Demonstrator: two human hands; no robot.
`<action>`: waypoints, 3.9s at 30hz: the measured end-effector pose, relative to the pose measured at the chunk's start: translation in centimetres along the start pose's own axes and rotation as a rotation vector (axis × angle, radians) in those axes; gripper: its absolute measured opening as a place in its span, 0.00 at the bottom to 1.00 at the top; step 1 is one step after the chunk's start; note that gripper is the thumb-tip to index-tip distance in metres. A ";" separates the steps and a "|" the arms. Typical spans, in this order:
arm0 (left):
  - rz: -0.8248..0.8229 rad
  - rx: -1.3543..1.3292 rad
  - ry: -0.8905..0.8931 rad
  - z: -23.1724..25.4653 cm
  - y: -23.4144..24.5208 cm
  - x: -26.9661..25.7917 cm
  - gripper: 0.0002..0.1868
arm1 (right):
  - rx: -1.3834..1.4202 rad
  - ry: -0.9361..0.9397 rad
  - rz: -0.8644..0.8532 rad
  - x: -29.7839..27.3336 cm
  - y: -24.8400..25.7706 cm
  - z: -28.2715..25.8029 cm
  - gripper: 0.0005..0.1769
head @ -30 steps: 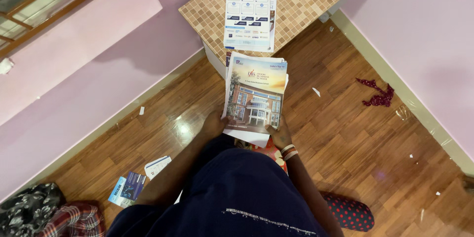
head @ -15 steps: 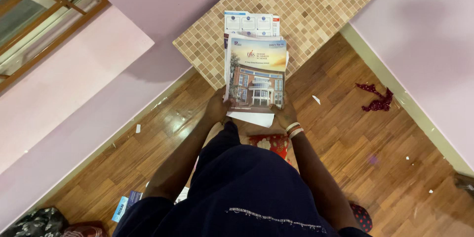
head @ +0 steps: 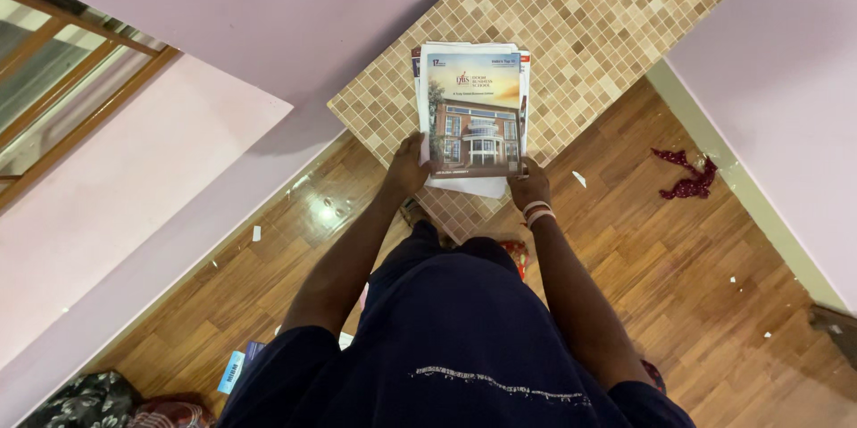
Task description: The person collects papers and a brochure from the floor, stacks them on a table, and then spreads a plaid blanket over the surface of the table.
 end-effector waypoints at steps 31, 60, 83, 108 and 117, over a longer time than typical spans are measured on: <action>0.312 -0.129 0.483 4.7 -7.9 -2.3 0.49 | -0.267 0.355 -0.312 16.6 2.7 -3.0 0.45; 0.883 -0.260 0.378 2.1 -14.6 -12.6 0.36 | -0.473 0.922 -0.884 9.0 4.0 -10.5 0.19; 1.070 -0.658 1.221 -6.9 -27.4 -61.3 0.23 | -0.890 1.414 -1.301 -23.4 -18.8 -18.3 0.20; 1.890 -1.021 1.493 -9.0 -19.5 -61.5 0.24 | -1.431 1.447 -1.285 -41.5 -40.9 -51.7 0.19; 1.775 -0.570 1.285 -15.9 -19.9 -59.2 0.18 | -1.400 1.392 -1.399 -49.6 -45.8 -55.7 0.20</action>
Point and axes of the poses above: each hand's wrist, its own x-axis towards the middle knuckle, its own y-axis out of the back of the hand, z = x × y, the point moved 1 cm from there along x, towards the middle knuckle, and after that the axes turned 8 degrees about -x, right-handed, at the moved point
